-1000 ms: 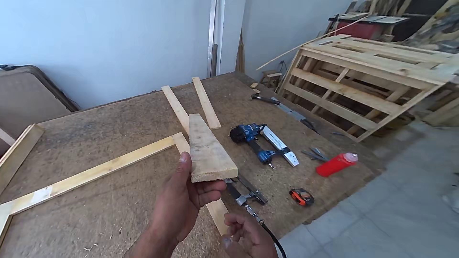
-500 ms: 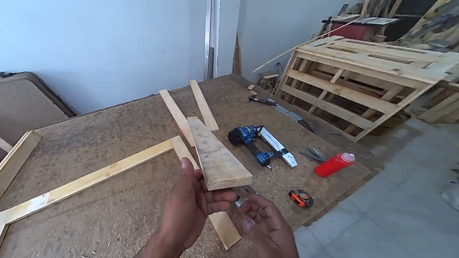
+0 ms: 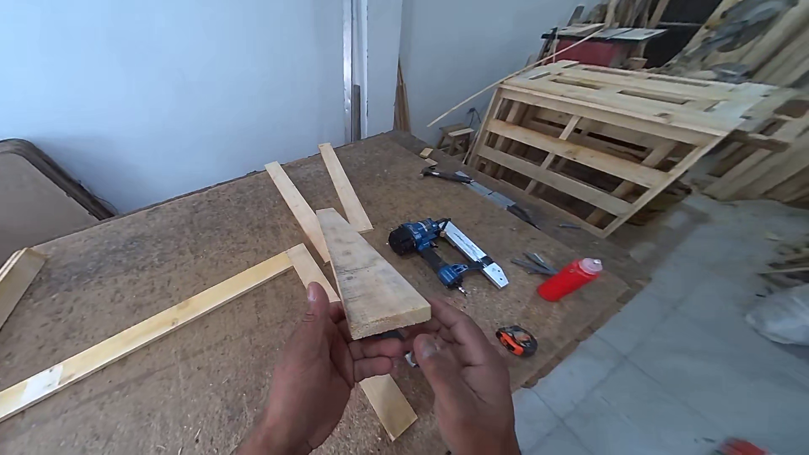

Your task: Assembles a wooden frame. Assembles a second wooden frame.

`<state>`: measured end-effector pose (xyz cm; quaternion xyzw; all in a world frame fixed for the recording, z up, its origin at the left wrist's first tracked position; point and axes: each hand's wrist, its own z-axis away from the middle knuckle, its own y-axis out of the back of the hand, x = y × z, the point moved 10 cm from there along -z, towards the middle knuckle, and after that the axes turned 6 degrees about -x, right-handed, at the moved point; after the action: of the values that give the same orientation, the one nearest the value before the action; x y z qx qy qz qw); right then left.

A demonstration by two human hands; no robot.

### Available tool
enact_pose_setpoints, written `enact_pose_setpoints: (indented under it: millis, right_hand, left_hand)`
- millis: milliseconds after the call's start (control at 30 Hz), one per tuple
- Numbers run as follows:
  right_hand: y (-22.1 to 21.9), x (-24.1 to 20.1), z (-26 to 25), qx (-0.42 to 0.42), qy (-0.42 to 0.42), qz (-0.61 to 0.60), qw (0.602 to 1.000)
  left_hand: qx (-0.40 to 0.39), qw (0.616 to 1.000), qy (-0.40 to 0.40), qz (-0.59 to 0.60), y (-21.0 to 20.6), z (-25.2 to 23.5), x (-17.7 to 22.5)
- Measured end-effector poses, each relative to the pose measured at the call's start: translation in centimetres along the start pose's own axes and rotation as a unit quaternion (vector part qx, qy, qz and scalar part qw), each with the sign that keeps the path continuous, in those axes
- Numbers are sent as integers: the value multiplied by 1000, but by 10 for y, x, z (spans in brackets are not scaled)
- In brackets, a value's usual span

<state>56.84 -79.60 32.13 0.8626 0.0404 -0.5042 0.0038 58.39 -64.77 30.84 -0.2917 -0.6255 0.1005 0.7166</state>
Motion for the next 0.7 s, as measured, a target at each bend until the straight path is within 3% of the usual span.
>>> enact_pose_setpoints:
  millis: [367, 700]
  right_hand:
    - [-14, -7, -7, 25, 14, 25, 999]
    - [-13, -9, -9, 39, 18, 20, 999]
  left_hand:
    - [32, 998, -48, 21, 18, 8, 13]
    - [4, 998, -43, 35, 18, 4, 8]
